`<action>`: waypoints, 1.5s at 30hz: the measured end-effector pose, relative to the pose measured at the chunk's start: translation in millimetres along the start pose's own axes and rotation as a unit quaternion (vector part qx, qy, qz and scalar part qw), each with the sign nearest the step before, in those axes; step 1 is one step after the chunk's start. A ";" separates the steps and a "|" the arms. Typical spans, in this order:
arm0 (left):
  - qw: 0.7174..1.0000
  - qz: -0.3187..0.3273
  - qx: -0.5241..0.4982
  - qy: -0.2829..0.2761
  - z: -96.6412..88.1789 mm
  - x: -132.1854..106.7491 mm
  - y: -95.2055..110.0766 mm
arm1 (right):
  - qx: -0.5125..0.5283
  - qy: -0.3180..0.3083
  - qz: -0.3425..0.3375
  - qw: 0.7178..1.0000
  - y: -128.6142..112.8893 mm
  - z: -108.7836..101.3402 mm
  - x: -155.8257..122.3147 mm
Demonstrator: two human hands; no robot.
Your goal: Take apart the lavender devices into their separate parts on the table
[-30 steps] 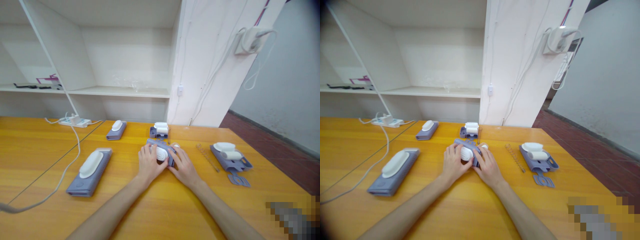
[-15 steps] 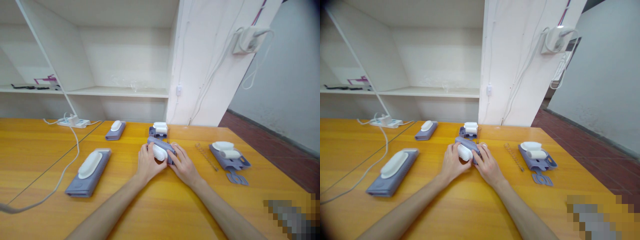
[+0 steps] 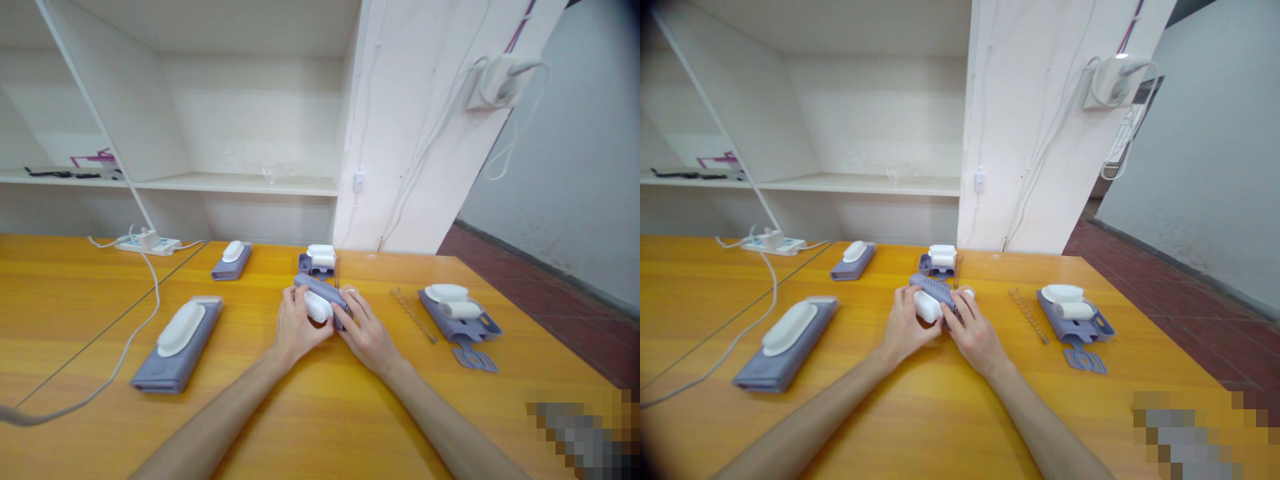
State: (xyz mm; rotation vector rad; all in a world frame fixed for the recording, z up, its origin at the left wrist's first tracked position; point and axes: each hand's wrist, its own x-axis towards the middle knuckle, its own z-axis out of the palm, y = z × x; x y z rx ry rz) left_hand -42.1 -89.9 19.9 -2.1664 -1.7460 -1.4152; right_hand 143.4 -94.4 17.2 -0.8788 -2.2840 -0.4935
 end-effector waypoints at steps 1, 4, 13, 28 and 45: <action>1.000 -0.001 0.001 -0.002 0.0 0.2 0.0 | 0.001 0.001 0.002 1.000 0.2 0.4 0.0; 1.000 -0.008 -0.005 -0.007 1.1 0.7 -0.9 | 0.008 0.008 0.013 1.000 1.0 1.3 0.1; 0.998 -0.030 -0.055 -0.016 6.3 1.4 -7.9 | 0.017 0.009 0.003 1.000 0.4 5.6 -1.9; 0.998 0.003 0.010 -0.055 7.0 0.3 -8.2 | 0.152 -0.003 0.170 0.974 -0.8 19.7 -7.1; 0.998 0.007 -0.005 -0.060 7.9 2.3 -11.4 | 0.207 0.014 0.193 0.959 -1.6 14.1 -5.1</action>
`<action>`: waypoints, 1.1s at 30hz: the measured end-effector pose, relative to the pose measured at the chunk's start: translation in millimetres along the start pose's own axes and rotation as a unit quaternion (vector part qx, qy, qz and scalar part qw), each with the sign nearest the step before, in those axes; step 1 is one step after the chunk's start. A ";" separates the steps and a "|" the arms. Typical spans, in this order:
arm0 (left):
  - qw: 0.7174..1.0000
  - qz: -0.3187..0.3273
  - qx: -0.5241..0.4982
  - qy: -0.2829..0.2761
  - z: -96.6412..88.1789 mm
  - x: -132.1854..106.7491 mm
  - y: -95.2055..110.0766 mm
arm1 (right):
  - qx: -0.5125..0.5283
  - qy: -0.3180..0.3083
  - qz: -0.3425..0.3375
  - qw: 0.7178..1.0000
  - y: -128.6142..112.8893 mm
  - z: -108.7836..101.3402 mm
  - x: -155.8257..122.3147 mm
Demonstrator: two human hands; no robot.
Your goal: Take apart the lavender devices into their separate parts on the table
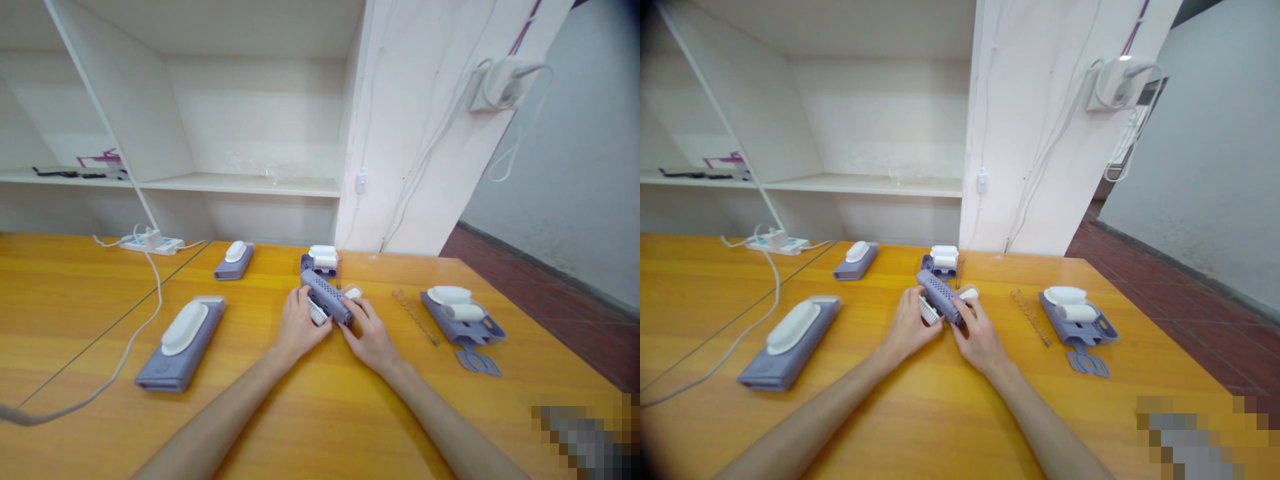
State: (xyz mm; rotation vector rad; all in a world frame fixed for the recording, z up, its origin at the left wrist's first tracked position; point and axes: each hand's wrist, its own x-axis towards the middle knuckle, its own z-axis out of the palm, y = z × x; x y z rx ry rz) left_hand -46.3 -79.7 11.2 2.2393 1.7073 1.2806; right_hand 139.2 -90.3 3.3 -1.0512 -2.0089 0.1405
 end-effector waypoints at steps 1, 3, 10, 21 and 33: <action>1.000 -0.001 0.013 0.001 -0.8 0.0 0.9 | 0.001 -0.001 0.002 1.000 -0.6 -0.2 0.2; 0.999 -0.007 0.040 0.003 -2.5 -0.2 2.9 | 0.002 -0.001 0.003 1.000 -2.4 -1.2 0.8; 0.986 -0.061 0.154 -0.020 -6.0 0.0 5.5 | 0.012 -0.004 0.013 1.000 -6.6 -5.7 2.2; 0.979 -0.065 0.192 -0.034 -4.4 0.5 1.4 | 0.013 -0.002 0.022 1.000 -6.6 -6.2 2.1; 0.969 -0.086 0.229 0.015 -2.8 1.0 -1.0 | 0.013 0.014 0.020 1.000 -9.2 -8.3 2.9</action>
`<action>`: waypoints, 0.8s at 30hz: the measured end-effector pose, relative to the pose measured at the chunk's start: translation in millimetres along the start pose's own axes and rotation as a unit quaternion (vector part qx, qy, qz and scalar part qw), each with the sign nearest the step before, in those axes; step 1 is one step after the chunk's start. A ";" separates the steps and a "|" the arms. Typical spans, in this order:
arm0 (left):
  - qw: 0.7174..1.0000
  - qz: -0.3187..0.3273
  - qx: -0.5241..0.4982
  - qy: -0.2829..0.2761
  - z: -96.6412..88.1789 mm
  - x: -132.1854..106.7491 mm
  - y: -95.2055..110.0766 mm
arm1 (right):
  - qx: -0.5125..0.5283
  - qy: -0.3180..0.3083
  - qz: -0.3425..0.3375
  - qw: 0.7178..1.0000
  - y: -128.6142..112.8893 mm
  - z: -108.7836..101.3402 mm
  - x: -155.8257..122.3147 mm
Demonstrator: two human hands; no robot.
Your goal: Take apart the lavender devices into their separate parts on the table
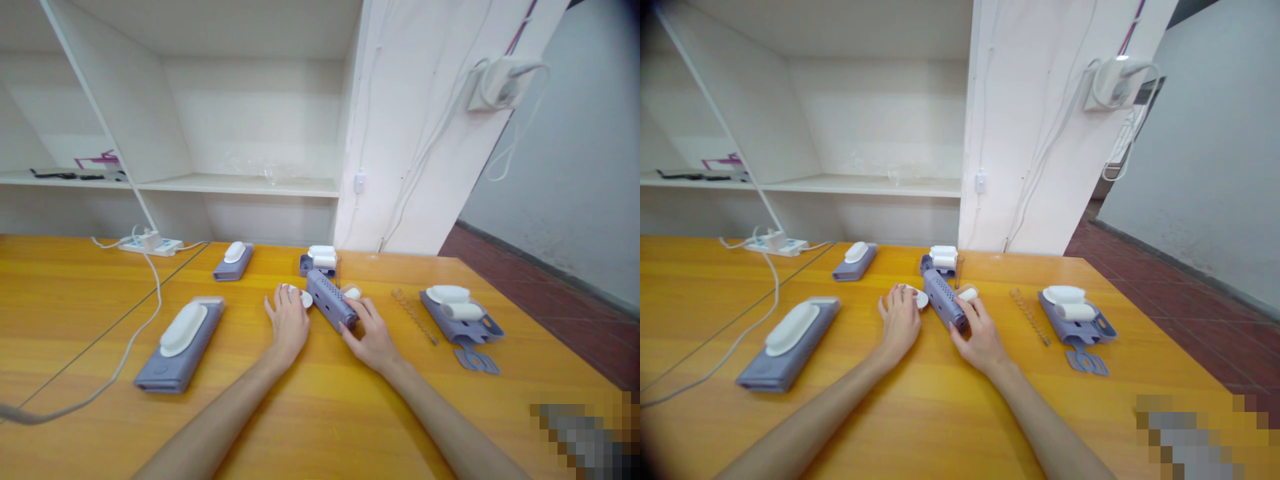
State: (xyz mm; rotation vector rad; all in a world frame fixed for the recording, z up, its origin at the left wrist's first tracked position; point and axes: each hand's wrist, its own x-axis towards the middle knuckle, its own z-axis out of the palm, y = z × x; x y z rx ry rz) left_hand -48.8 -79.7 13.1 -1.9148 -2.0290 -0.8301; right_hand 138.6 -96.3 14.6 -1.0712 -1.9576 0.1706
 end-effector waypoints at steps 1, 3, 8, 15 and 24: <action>1.000 0.000 0.000 -0.006 0.5 -0.2 -0.6 | 0.004 -0.001 0.001 1.000 -0.2 -0.4 0.0; 1.000 -0.006 0.002 -0.015 1.2 -0.5 -1.7 | 0.015 -0.006 0.002 1.000 -0.5 -1.4 0.1; 1.000 -0.012 -0.011 -0.003 -1.5 -0.3 0.1 | 0.035 -0.002 0.012 0.999 1.1 -2.7 0.7; 0.997 0.072 -0.039 -0.009 -8.8 -1.0 4.9 | 0.074 0.006 0.048 0.996 8.6 -1.2 1.0; 0.999 0.044 0.016 0.005 -5.3 -1.7 3.5 | 0.114 0.010 0.072 0.991 16.0 0.8 0.1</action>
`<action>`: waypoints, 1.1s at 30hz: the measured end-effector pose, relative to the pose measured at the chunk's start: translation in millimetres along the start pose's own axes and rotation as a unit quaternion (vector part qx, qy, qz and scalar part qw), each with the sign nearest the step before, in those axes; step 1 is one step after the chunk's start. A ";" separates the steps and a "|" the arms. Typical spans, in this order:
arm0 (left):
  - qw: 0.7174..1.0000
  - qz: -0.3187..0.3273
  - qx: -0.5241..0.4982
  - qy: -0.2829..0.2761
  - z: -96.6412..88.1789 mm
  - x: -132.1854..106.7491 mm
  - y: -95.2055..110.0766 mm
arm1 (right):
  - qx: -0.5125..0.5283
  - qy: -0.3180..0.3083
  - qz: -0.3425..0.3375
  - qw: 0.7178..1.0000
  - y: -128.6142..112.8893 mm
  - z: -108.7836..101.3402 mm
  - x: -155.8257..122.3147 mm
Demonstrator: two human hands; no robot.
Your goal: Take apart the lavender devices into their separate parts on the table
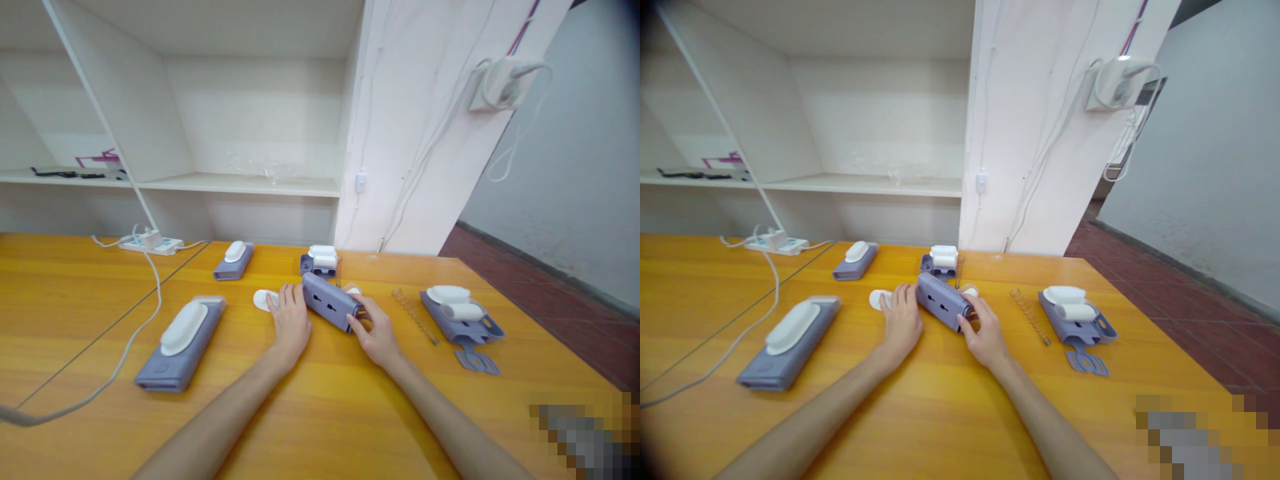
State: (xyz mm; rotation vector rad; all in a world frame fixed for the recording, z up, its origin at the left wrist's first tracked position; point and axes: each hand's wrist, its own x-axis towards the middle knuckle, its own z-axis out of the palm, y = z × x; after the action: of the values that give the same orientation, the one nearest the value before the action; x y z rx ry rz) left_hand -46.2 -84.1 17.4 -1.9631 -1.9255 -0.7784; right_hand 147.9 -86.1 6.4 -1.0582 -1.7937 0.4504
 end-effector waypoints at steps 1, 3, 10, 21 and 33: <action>1.000 0.011 -0.004 0.002 -0.4 -0.2 0.6 | 0.006 -0.002 0.002 1.000 0.8 0.0 0.0; 0.999 0.040 -0.018 0.001 -1.6 -0.8 1.8 | 0.019 -0.003 0.009 1.000 3.0 0.2 0.1; 0.993 0.103 -0.054 -0.004 -6.4 -1.5 3.8 | 0.122 0.046 0.067 0.989 12.3 1.0 -0.1; 0.970 0.175 -0.166 -0.022 -11.8 -2.0 3.4 | 0.165 0.134 0.103 0.972 -5.4 -8.9 1.8; 0.957 0.159 -0.238 -0.049 -15.5 -1.9 0.9 | 0.260 0.116 0.129 0.950 -17.1 21.7 -2.7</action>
State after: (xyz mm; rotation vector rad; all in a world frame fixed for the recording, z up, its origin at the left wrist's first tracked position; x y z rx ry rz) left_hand -48.1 -94.3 29.2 -2.5509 -1.5017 -1.1451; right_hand 121.4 -94.5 6.7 -0.9235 -1.2330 0.8671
